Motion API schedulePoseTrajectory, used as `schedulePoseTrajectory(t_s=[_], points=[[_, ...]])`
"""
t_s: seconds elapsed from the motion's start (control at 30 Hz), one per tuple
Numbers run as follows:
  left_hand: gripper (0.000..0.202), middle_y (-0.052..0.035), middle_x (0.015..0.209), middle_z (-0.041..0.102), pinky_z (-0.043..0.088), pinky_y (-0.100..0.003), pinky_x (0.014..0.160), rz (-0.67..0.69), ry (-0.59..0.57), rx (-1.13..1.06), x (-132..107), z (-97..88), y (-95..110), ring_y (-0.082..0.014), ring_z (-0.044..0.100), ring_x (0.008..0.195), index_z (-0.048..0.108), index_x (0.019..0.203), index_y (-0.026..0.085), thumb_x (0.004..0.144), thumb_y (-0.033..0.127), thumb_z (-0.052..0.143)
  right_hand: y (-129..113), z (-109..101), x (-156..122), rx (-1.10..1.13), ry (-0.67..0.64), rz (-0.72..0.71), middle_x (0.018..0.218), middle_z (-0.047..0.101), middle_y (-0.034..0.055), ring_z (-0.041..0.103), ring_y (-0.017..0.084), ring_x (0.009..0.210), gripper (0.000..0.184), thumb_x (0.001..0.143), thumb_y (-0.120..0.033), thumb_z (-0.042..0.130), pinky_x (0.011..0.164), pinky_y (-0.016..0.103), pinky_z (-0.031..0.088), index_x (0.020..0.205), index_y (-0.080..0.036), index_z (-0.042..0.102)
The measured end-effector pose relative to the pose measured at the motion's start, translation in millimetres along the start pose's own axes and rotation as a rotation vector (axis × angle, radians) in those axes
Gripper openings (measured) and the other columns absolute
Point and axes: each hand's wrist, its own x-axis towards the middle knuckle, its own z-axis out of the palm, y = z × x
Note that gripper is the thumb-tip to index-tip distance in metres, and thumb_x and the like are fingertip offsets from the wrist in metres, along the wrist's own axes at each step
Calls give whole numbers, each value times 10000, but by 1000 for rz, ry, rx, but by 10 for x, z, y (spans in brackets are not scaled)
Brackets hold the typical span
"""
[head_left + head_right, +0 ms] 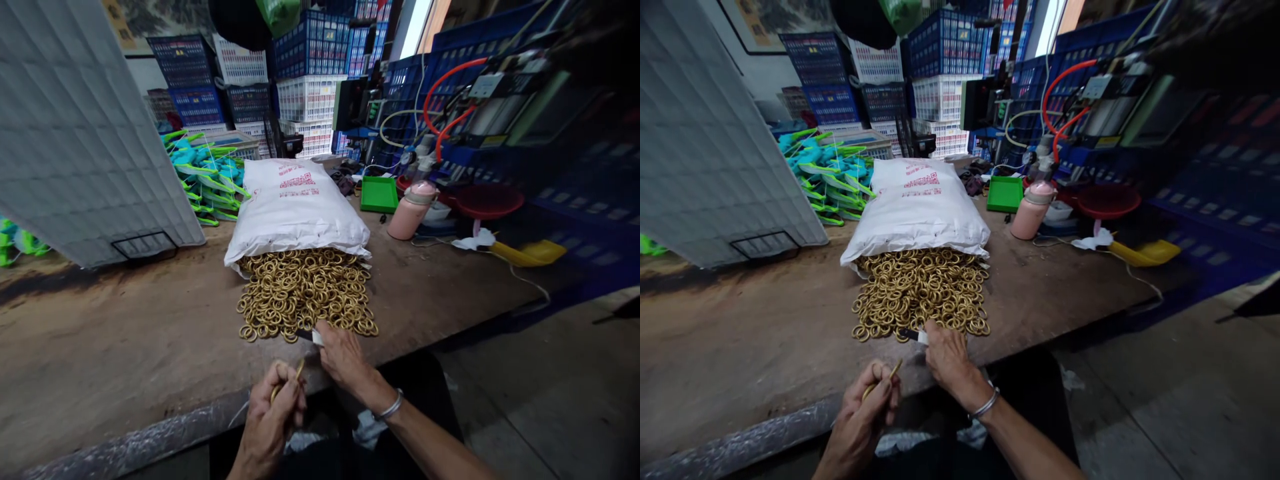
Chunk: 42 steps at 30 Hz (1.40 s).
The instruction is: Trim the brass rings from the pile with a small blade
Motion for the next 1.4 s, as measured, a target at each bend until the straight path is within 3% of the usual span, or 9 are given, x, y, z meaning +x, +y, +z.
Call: schedulePoseTrajectory(t_s=[0.2,0.33,0.47,0.63,0.77,0.97,1.13,1.27,1.4], points=[[302,47,466,438,205,-151,335,-96,-11,-149,105,-50,-28,-40,289,374,519,732,141,772,440,511,11,-87,218,-79,177,74,766,617,27,550,150,665,183,746,-146,427,561,248,235,920,-192,458],[221,-1,642,552,214,-148,326,-86,4,-253,161,-108,-57,-28,312,386,515,728,144,765,359,549,11,-63,336,-153,155,107,766,620,43,561,162,663,146,781,-186,423,555,253,241,923,-195,460],[177,-4,712,556,222,-140,326,-124,-20,-391,166,-143,-47,-32,355,405,538,881,172,758,297,563,23,-53,357,-150,124,100,761,620,52,570,152,673,157,767,-123,408,554,257,245,885,-190,489],[227,-15,700,542,249,-126,344,-202,-29,-566,234,-169,-26,-22,370,431,566,831,131,731,333,600,96,-90,362,-14,166,67,737,617,30,537,136,645,183,730,-102,413,555,236,240,853,-185,519],[225,-1,683,538,216,-109,334,-246,1,-614,321,-152,4,-9,359,415,535,745,139,667,300,672,134,-126,356,244,162,34,630,535,-10,453,106,583,104,759,-155,406,544,210,254,750,-180,507],[248,47,598,486,195,-109,323,-135,89,-388,424,-76,87,-20,366,394,504,759,165,661,325,665,77,-181,263,720,24,-87,577,405,-48,365,82,538,276,843,-360,342,516,191,285,667,-173,440],[344,57,579,475,196,-120,318,-23,150,-118,449,-47,62,-26,352,374,526,922,165,690,403,612,2,-166,219,672,-34,-184,583,386,-56,346,79,549,261,850,-335,351,527,195,278,660,-175,430],[317,72,510,431,188,-141,324,7,176,7,453,-53,17,-30,301,354,528,796,159,693,454,581,-69,-139,205,633,-32,-192,571,381,-59,342,76,546,261,847,-316,362,518,195,263,633,-176,415],[279,82,451,359,219,-164,360,119,230,187,454,-46,30,-45,286,374,549,704,156,698,433,576,-118,-96,203,760,-94,-88,515,389,-62,350,72,497,325,851,-374,349,486,191,274,598,-177,403]])
